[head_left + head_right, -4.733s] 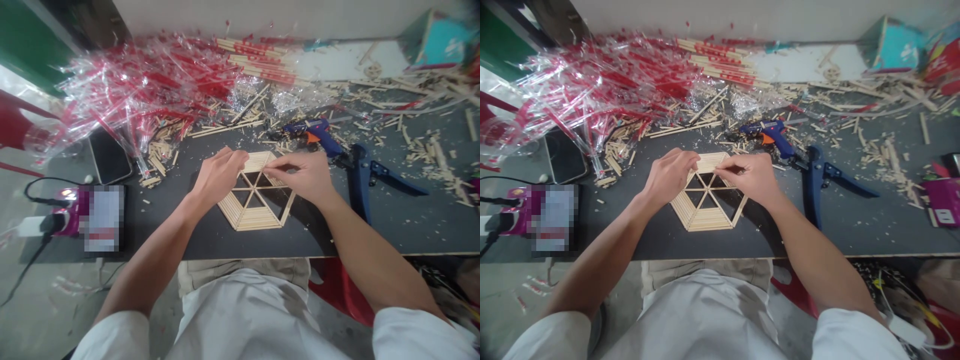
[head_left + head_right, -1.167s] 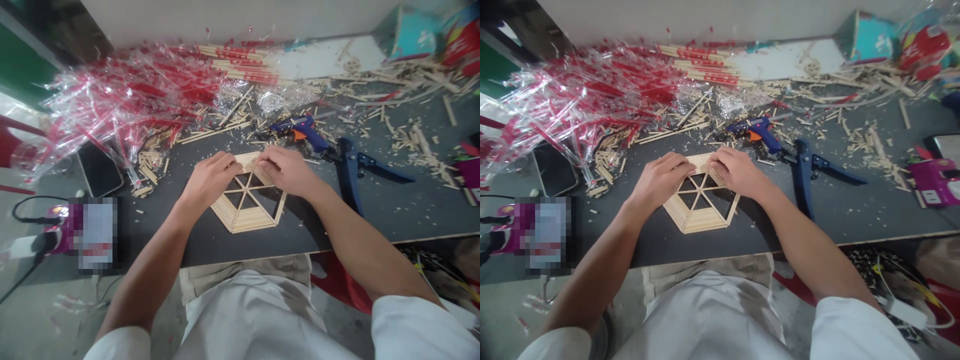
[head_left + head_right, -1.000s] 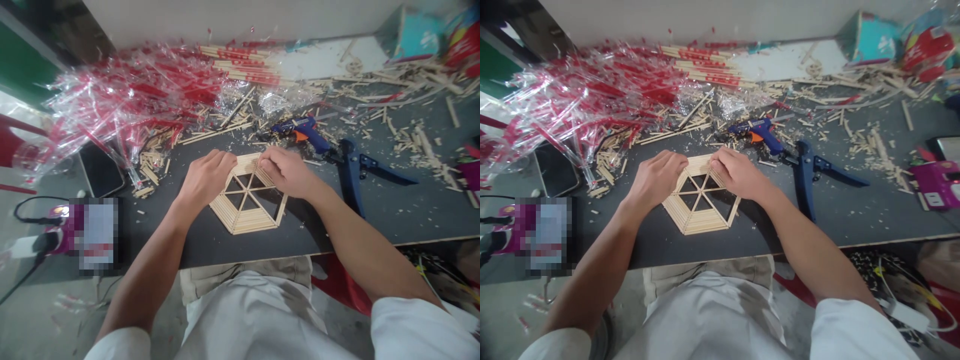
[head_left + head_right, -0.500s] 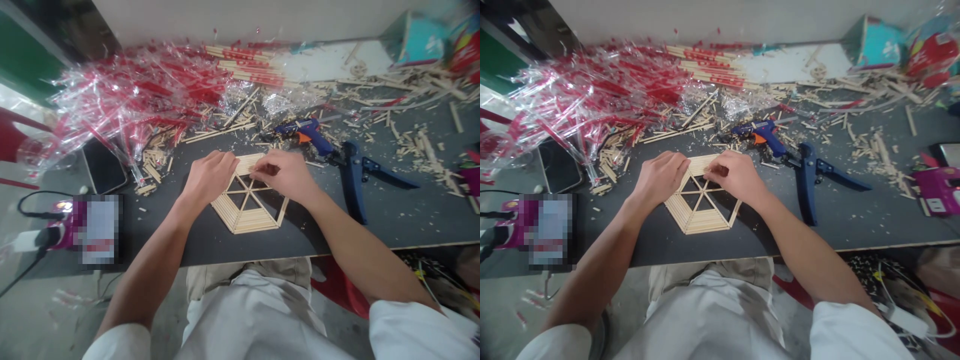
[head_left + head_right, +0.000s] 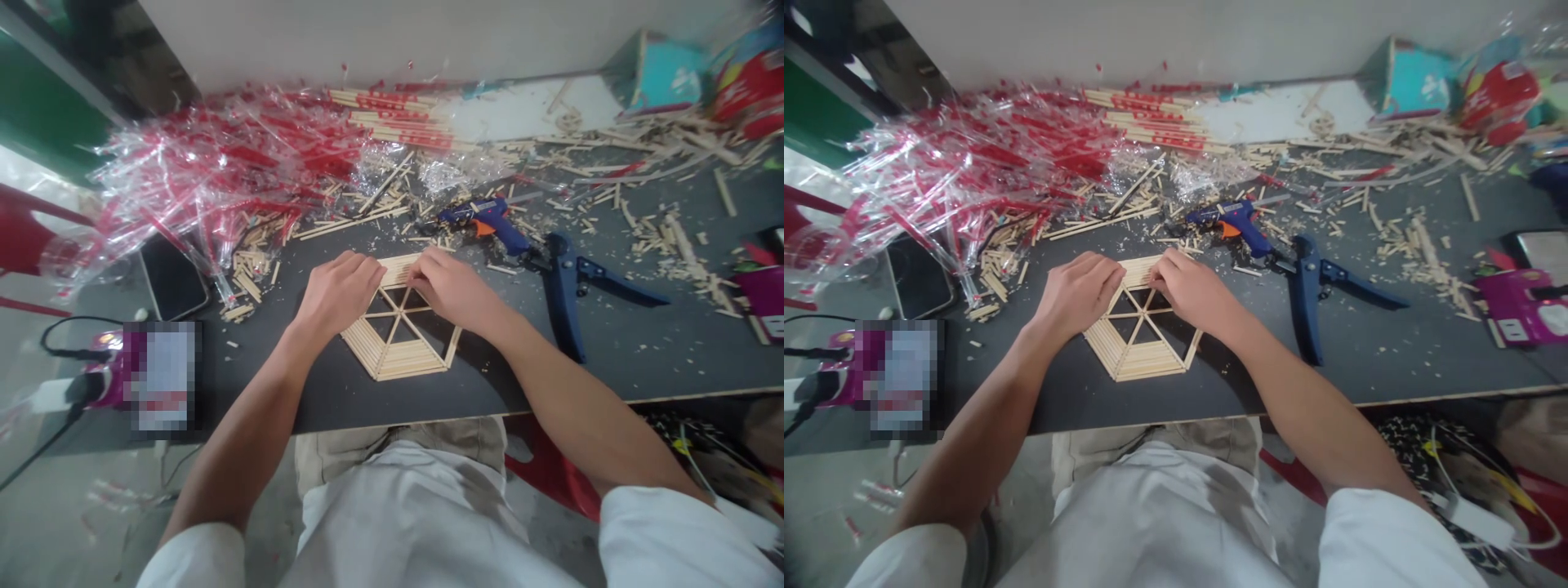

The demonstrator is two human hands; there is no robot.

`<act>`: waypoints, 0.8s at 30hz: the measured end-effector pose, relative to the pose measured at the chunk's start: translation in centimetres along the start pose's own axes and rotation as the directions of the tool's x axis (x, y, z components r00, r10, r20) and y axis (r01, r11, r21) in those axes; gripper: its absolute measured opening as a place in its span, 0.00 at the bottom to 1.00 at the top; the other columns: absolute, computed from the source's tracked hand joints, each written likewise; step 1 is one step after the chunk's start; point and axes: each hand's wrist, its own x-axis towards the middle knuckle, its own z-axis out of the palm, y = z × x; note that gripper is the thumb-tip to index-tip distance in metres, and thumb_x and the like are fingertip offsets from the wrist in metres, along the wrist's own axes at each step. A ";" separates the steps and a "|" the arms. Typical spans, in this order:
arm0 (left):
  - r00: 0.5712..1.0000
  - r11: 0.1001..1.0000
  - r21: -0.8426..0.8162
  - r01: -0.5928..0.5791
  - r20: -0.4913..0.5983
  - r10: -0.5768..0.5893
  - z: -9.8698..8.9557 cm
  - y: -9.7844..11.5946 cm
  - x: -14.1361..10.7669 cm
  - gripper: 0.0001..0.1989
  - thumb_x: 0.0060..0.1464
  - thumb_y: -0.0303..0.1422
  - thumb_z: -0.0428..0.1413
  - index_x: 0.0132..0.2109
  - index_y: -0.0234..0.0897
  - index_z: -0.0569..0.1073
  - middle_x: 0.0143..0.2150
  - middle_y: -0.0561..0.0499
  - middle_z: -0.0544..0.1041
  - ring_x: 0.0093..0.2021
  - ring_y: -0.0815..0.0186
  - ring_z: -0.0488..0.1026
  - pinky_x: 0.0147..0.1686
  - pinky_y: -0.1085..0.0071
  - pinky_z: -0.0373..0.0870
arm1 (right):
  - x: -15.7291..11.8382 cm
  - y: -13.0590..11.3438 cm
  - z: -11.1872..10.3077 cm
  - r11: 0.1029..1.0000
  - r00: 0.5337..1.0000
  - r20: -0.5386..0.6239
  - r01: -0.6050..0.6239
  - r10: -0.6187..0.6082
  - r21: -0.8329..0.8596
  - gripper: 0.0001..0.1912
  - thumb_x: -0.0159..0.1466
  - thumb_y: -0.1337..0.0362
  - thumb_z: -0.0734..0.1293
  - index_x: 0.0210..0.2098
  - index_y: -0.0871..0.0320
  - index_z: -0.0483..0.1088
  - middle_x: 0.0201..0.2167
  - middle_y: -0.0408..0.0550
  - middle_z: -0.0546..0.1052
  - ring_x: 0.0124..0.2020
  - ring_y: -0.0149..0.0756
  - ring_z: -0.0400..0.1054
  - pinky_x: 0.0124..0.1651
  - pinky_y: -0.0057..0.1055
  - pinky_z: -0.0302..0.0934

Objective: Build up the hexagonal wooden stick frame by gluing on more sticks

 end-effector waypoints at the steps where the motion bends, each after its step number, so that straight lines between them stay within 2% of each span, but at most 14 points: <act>1: 1.000 1.000 -0.005 -0.014 0.001 0.014 0.0 0.0 0.0 0.21 0.77 0.35 0.44 0.40 0.34 0.77 0.35 0.46 0.81 0.38 0.63 0.76 0.35 0.67 0.64 | 0.0 0.0 0.0 1.000 1.000 -0.003 0.000 0.000 0.006 0.08 0.76 0.64 0.61 0.41 0.56 0.71 0.41 0.53 0.74 0.41 0.43 0.71 0.44 0.38 0.65; 6: 0.997 0.994 -0.067 -0.083 0.003 0.083 0.1 0.1 0.1 0.17 0.76 0.36 0.48 0.44 0.35 0.79 0.39 0.47 0.82 0.41 0.63 0.77 0.39 0.68 0.68 | -0.1 -0.2 0.0 1.000 1.000 -0.020 -0.010 0.011 0.023 0.08 0.75 0.65 0.61 0.40 0.56 0.70 0.41 0.53 0.74 0.41 0.43 0.70 0.44 0.38 0.63; 11: 0.988 0.984 -0.086 -0.154 0.017 0.156 0.4 0.3 0.2 0.13 0.73 0.38 0.55 0.44 0.37 0.81 0.42 0.48 0.82 0.42 0.62 0.76 0.38 0.68 0.68 | 0.1 -0.2 0.0 0.999 1.000 0.002 -0.022 0.021 0.032 0.07 0.75 0.65 0.61 0.40 0.57 0.69 0.41 0.54 0.74 0.40 0.43 0.69 0.41 0.38 0.61; 17: 0.985 0.990 -0.030 -0.140 0.096 0.143 0.1 1.3 1.0 0.12 0.72 0.34 0.56 0.40 0.36 0.82 0.38 0.48 0.82 0.42 0.61 0.75 0.35 0.67 0.65 | 0.4 -0.2 -0.3 0.991 0.998 -0.033 -0.046 0.050 0.129 0.05 0.71 0.67 0.65 0.37 0.56 0.69 0.37 0.51 0.73 0.37 0.41 0.68 0.40 0.37 0.60; 21: 0.975 0.985 0.027 -0.171 0.145 0.166 -0.6 2.1 1.4 0.15 0.71 0.27 0.54 0.35 0.35 0.80 0.35 0.47 0.80 0.39 0.61 0.74 0.30 0.66 0.59 | 0.6 -0.1 -0.7 0.980 0.997 -0.029 -0.069 0.076 0.187 0.10 0.72 0.61 0.65 0.34 0.55 0.68 0.32 0.48 0.72 0.34 0.39 0.65 0.39 0.37 0.58; 24: 0.965 0.979 0.031 -0.199 0.177 0.191 -1.0 2.4 1.5 0.16 0.70 0.22 0.52 0.35 0.34 0.79 0.35 0.47 0.79 0.38 0.62 0.73 0.29 0.66 0.58 | 0.6 0.2 -1.1 0.971 0.994 -0.029 -0.096 0.105 0.220 0.12 0.74 0.57 0.64 0.34 0.54 0.67 0.33 0.49 0.73 0.34 0.40 0.65 0.40 0.37 0.58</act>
